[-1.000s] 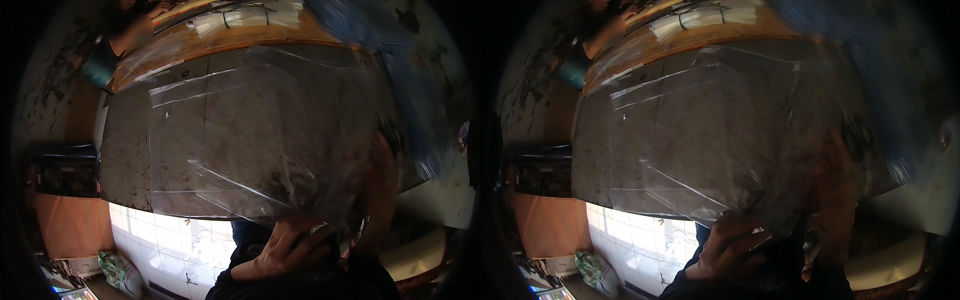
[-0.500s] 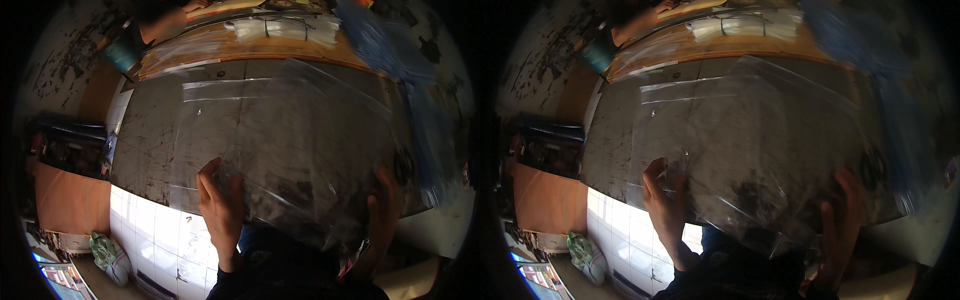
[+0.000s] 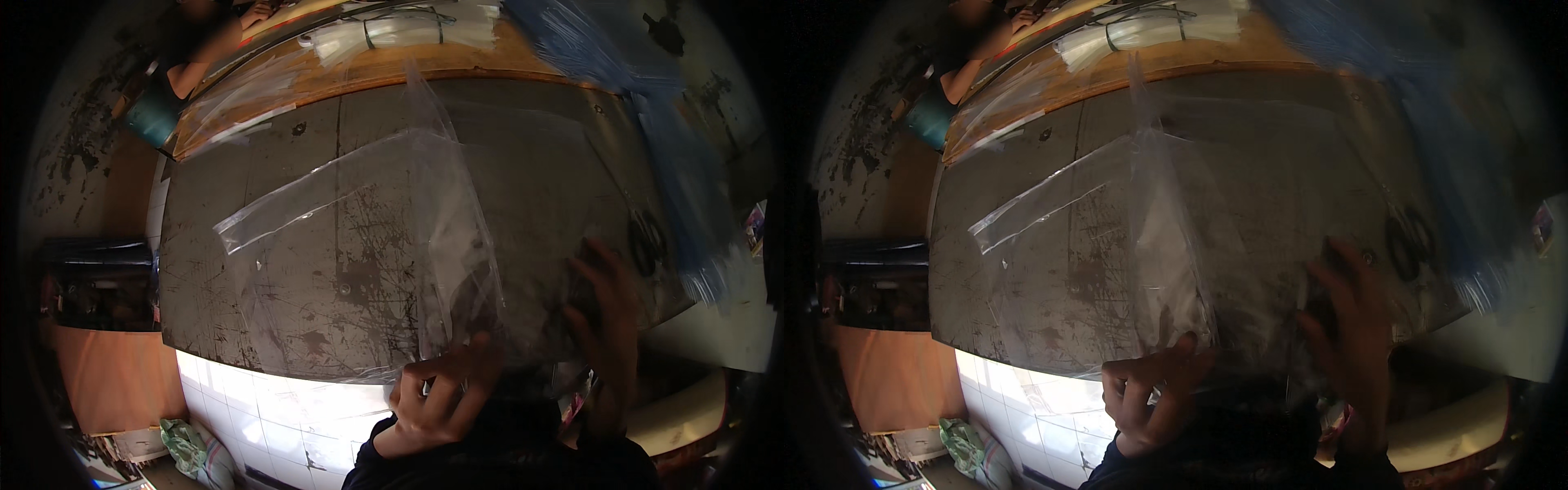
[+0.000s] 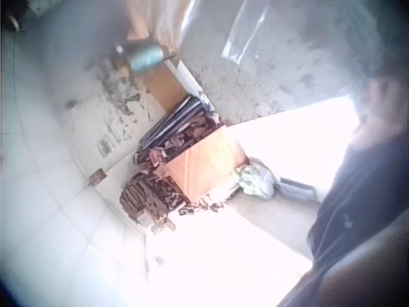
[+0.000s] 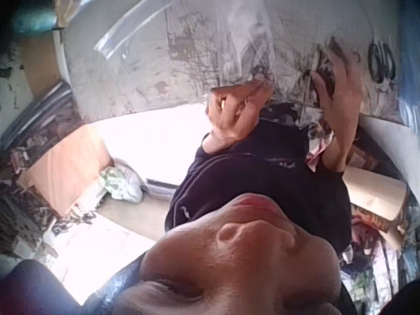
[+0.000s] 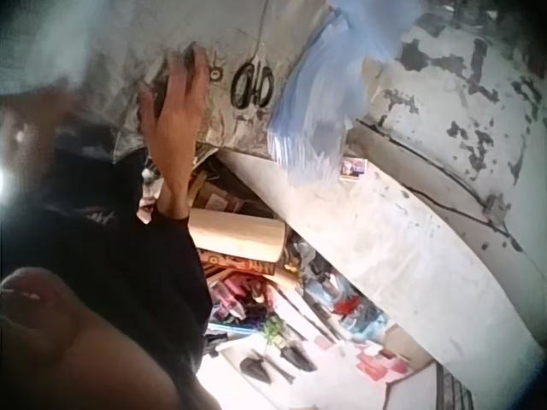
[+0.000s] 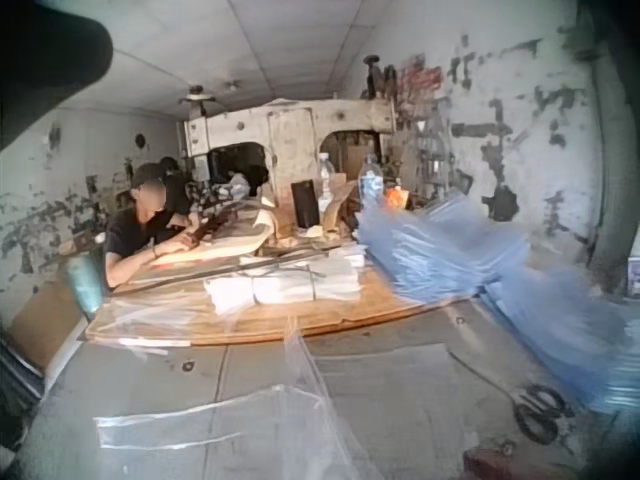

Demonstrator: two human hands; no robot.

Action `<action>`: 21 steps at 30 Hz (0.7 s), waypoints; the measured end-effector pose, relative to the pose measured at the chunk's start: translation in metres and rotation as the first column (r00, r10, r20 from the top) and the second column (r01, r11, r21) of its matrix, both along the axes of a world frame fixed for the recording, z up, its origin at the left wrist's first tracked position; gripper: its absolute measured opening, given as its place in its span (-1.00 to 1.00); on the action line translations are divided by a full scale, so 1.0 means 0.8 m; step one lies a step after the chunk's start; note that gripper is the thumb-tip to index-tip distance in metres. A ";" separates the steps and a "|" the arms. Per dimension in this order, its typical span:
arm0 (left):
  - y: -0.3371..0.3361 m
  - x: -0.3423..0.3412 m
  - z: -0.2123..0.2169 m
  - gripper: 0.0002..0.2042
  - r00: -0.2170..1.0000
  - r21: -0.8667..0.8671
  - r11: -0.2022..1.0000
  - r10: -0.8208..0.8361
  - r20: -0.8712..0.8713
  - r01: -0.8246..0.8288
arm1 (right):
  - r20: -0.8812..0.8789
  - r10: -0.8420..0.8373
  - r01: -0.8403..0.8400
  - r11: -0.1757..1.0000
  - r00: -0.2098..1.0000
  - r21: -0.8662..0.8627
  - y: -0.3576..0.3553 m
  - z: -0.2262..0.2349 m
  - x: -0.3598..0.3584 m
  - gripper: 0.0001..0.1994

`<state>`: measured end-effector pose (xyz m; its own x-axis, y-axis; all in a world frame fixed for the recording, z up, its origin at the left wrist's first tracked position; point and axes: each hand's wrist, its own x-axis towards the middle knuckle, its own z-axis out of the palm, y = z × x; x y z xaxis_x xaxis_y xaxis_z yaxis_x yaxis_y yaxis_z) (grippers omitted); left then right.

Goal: The person trims the edges of transparent plastic sheets using scissors, places the scissors down on the workbench, and unfolds and aligns the plastic sheets by hand.

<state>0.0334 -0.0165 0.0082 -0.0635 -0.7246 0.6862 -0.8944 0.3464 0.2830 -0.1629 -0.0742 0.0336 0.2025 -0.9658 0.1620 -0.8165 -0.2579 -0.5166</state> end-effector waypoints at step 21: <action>0.012 -0.003 -0.032 -0.79 0.967 -0.027 0.977 -0.213 -0.137 0.211 | 0.539 0.121 -0.175 0.983 0.834 0.049 -0.028 0.022 0.045 -0.83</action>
